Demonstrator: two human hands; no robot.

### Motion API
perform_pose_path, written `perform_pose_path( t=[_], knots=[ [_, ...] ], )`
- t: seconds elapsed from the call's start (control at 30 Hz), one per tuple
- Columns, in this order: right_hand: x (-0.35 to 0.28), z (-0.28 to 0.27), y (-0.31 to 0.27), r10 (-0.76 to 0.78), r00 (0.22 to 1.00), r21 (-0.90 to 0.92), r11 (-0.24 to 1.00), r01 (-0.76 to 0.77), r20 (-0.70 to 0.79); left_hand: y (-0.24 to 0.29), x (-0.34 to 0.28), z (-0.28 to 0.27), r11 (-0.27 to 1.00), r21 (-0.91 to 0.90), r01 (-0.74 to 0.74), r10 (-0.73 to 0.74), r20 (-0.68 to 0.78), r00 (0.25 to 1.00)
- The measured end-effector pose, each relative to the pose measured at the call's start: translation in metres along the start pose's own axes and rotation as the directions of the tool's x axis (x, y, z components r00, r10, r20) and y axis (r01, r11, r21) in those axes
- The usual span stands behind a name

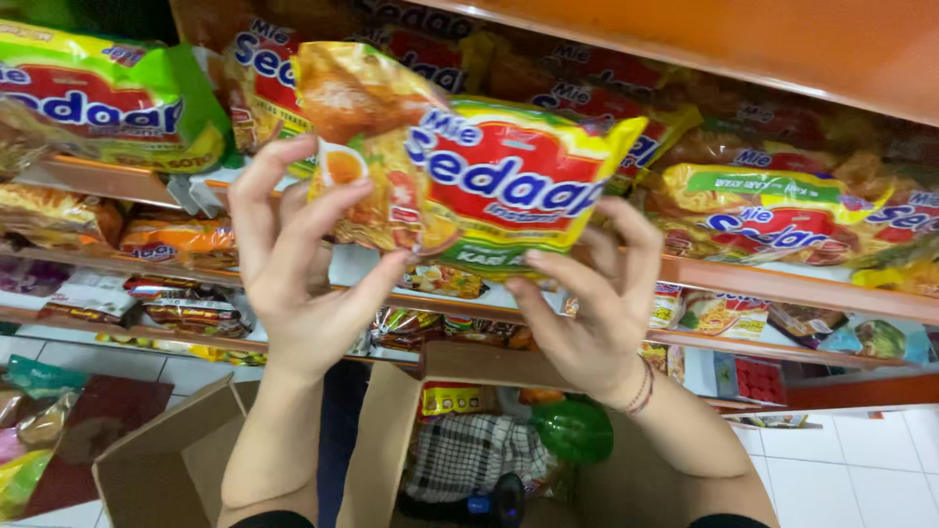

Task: The person takes instant noodle packets and other grocery items from a cardboard box, wipes them with a cloth, scans them with a handheld barcode scanner, and places them onto the store shelves.

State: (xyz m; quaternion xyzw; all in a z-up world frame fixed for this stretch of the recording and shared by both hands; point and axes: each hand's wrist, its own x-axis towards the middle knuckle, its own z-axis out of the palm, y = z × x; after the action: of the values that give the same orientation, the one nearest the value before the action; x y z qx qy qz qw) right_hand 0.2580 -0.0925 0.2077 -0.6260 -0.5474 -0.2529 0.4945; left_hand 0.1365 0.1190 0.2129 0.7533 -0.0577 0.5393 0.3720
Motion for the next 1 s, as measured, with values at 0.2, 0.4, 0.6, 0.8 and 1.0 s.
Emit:
perform_pose_path(
  t=[0.2, 0.4, 0.6, 0.8, 1.0],
  knots=[
    [0.022, 0.058, -0.001, -0.08, 0.994, -0.062, 0.995, 0.085, 0.07, -0.039, -0.013, -0.034, 0.987, 0.161, 0.017, 0.0, -0.105, 0.994],
    [0.037, 0.082, -0.005, -0.147, 0.98, -0.232, 0.957, 0.176, 0.134, -0.063, -0.005, -0.049, 0.967, 0.252, 0.037, -0.006, -0.124, 0.992],
    [0.048, 0.097, 0.002, -0.199, 0.964, -0.325, 0.913, 0.248, 0.179, -0.065, -0.001, -0.062, 0.939, 0.324, 0.118, -0.07, -0.155, 0.985],
    [0.05, 0.103, 0.01, -0.164, 0.976, -0.396, 0.894, 0.209, 0.143, -0.07, 0.008, -0.058, 0.96, 0.254, 0.114, -0.083, -0.129, 0.988],
    [0.047, 0.1, 0.006, -0.124, 0.98, -0.377, 0.91, 0.175, 0.155, -0.073, 0.013, -0.077, 0.984, 0.168, 0.066, -0.073, 0.038, 0.997]
  ],
)
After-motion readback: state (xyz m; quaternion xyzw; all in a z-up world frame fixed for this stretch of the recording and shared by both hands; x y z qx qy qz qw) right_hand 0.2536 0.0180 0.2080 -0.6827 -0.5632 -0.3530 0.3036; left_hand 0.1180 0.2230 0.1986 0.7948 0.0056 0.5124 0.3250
